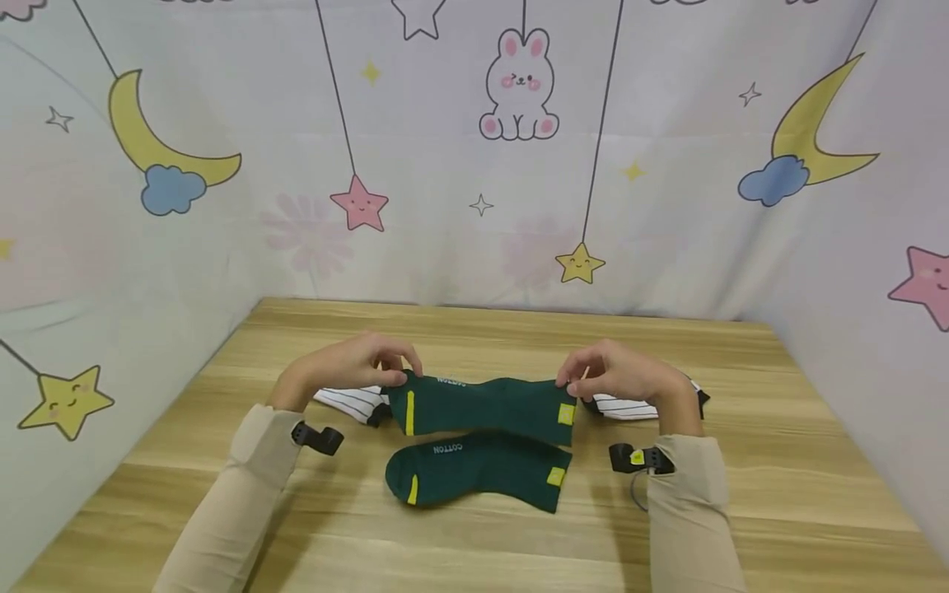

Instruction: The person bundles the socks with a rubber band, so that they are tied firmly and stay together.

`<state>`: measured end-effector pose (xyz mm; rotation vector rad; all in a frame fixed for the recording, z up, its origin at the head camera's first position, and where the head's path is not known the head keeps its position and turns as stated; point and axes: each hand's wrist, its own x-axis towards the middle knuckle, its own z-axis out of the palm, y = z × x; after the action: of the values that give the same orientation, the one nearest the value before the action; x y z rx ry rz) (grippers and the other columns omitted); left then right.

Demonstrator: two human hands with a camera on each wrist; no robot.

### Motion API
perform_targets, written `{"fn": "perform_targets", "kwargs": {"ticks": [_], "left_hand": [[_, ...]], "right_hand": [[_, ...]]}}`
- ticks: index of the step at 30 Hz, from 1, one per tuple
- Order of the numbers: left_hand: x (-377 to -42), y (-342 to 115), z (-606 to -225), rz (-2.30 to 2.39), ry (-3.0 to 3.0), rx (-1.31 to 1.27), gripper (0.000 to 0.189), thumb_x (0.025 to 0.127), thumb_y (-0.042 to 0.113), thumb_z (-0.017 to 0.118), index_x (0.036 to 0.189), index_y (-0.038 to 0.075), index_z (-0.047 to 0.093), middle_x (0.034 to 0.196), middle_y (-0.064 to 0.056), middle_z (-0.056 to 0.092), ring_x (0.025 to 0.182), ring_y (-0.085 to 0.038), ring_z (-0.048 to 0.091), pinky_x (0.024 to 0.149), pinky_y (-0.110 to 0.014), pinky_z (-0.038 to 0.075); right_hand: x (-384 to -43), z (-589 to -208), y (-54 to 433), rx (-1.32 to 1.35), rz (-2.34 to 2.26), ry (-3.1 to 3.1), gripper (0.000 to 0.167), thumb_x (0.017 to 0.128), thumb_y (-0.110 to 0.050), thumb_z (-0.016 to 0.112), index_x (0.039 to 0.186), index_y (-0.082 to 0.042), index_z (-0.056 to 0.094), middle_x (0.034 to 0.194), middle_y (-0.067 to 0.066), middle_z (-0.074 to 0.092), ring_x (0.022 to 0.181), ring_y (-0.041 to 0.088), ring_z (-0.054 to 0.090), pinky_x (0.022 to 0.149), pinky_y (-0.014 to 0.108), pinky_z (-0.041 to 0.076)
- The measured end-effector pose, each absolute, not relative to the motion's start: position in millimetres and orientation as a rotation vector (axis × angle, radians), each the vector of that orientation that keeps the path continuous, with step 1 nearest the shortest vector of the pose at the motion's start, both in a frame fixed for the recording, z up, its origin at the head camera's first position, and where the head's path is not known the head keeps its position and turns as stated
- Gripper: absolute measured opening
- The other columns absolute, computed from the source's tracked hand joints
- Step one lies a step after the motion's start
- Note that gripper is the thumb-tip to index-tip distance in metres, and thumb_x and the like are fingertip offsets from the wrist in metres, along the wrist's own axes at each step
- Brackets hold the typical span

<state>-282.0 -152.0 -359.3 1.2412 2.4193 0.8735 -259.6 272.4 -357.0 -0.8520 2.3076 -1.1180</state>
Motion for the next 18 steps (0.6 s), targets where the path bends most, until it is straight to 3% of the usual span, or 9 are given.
{"fn": "perform_targets", "kwargs": {"ticks": [4, 10, 18], "left_hand": [[-279.8, -151.1, -356.2, 0.851, 2.407, 1.243, 0.018, 0.099, 0.007, 0.059, 0.110, 0.017, 0.069, 0.095, 0.000, 0.068, 0.080, -0.025, 0.067, 0.072, -0.032, 0.053], [-273.6, -150.5, -352.0, 0.808, 2.399, 1.231, 0.018, 0.099, 0.009, 0.059, 0.110, 0.018, 0.069, 0.094, 0.002, 0.068, 0.079, -0.014, 0.066, 0.073, -0.032, 0.053], [-271.5, -148.7, -348.2, 0.833, 2.307, 1.212, 0.013, 0.097, 0.010, 0.064, 0.104, 0.019, 0.070, 0.086, 0.003, 0.069, 0.079, -0.030, 0.067, 0.068, -0.033, 0.052]], "right_hand": [[-260.4, -357.5, 272.5, -0.870, -1.111, 2.288, 0.014, 0.098, -0.010, 0.064, 0.110, -0.005, 0.070, 0.107, 0.013, 0.066, 0.091, 0.041, 0.061, 0.082, 0.039, 0.054], [-259.6, -357.7, 271.1, -0.892, -1.092, 2.266, 0.013, 0.098, -0.011, 0.064, 0.109, -0.007, 0.070, 0.108, 0.012, 0.066, 0.091, 0.029, 0.062, 0.082, 0.035, 0.054], [-257.0, -355.8, 273.8, -0.951, -1.078, 2.196, 0.010, 0.097, -0.011, 0.066, 0.105, -0.007, 0.071, 0.098, 0.015, 0.068, 0.080, 0.022, 0.062, 0.075, 0.038, 0.055]]}}
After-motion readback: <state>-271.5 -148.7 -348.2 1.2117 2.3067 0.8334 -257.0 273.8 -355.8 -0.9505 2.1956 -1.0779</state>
